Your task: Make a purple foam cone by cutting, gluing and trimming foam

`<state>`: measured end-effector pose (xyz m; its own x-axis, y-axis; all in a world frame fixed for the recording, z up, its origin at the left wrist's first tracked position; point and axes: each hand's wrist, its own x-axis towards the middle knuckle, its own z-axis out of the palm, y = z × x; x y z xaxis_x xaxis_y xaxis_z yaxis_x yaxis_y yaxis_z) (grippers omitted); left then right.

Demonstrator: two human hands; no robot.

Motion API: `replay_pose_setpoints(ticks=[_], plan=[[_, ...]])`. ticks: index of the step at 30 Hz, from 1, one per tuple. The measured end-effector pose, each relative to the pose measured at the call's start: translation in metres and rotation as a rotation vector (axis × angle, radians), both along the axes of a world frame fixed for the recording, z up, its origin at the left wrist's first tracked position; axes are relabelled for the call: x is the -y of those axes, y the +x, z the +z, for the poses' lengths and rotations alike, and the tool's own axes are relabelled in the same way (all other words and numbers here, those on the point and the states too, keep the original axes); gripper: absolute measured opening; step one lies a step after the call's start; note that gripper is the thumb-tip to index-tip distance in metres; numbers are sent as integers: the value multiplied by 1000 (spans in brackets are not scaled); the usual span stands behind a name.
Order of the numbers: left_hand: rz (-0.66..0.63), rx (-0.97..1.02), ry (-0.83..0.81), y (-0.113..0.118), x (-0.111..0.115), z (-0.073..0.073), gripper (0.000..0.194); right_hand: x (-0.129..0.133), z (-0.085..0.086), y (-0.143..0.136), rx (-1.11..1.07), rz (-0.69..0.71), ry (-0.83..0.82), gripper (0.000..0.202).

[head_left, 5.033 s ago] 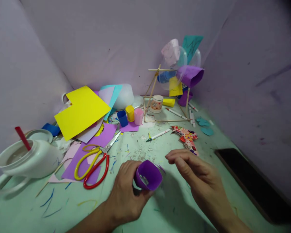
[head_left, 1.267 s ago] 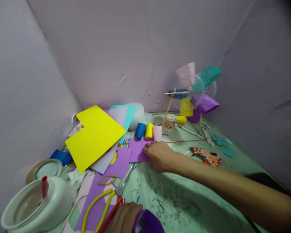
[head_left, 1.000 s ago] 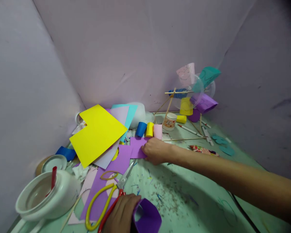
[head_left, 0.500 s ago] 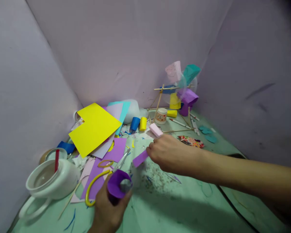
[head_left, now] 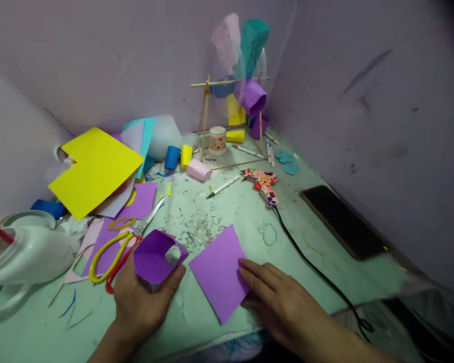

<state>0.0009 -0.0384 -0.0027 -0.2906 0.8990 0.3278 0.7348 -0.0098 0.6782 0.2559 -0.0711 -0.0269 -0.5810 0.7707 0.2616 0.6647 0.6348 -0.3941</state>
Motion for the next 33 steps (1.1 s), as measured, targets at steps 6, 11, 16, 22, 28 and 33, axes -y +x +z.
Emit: replay_pose_setpoints(ticks=[6,11,16,22,28,33], plan=[[-107,153,-162,44,10,6,47,-3,-7,5,-198,-23,-88,19],[207,122,-252,41,16,-7,56,-4,-13,1,-243,-76,-48,16],[-6,89,-158,50,15,-7,56,-9,-9,-4,-195,-89,-3,21],[-303,13,-87,66,14,-7,39,-11,-10,3,-588,-267,-102,20],[-591,-26,-110,66,10,-17,41,-16,-8,8,-695,-434,-265,23],[-653,-68,-96,71,5,-20,37,-18,-5,8,-685,-452,-319,24]])
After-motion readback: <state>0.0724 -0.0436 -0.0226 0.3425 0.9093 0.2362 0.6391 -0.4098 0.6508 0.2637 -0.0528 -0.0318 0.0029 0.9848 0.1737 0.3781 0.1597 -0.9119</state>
